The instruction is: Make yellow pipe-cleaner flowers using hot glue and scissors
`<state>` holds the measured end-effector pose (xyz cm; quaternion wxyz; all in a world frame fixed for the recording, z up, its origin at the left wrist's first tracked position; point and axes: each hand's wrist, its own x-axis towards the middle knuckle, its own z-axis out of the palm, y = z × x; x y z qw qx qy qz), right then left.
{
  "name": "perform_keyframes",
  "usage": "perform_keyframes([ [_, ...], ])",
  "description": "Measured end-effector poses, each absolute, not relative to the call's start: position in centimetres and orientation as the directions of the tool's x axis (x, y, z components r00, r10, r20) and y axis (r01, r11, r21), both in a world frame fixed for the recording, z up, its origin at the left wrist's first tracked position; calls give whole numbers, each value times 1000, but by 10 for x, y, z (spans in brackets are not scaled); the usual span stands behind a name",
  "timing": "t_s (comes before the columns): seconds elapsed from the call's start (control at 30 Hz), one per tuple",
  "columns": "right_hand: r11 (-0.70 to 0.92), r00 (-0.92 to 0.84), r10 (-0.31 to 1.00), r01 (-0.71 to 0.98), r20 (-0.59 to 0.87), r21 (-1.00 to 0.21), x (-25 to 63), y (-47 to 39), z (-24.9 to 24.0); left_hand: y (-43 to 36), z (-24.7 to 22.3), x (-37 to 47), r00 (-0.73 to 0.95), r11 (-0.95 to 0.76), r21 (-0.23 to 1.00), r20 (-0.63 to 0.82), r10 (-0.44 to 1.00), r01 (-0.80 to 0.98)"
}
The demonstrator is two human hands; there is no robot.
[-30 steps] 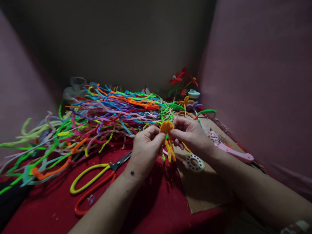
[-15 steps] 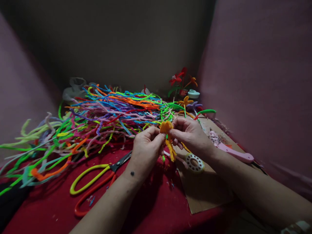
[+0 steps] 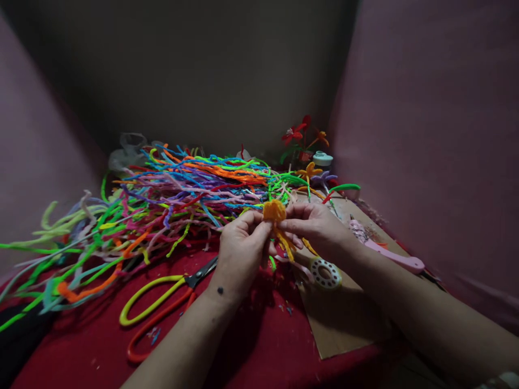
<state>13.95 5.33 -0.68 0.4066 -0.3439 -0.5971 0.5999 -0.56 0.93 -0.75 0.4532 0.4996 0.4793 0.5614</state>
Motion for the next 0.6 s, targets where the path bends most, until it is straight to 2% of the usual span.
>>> perform_keyframes([
  [0.13,36,-438,898,6,30,-999,141,52,-6,10,-9,-6,-94,-141,990,137,986,-28],
  [0.4,-6,-431,902,1,-6,-1000,138,49,-4,9,-8,-4,-81,-114,992,110,991,-55],
  [0.6,97,-427,903,102,44,-990,138,48,-3,12,-11,-6,-85,-120,993,119,989,-11],
])
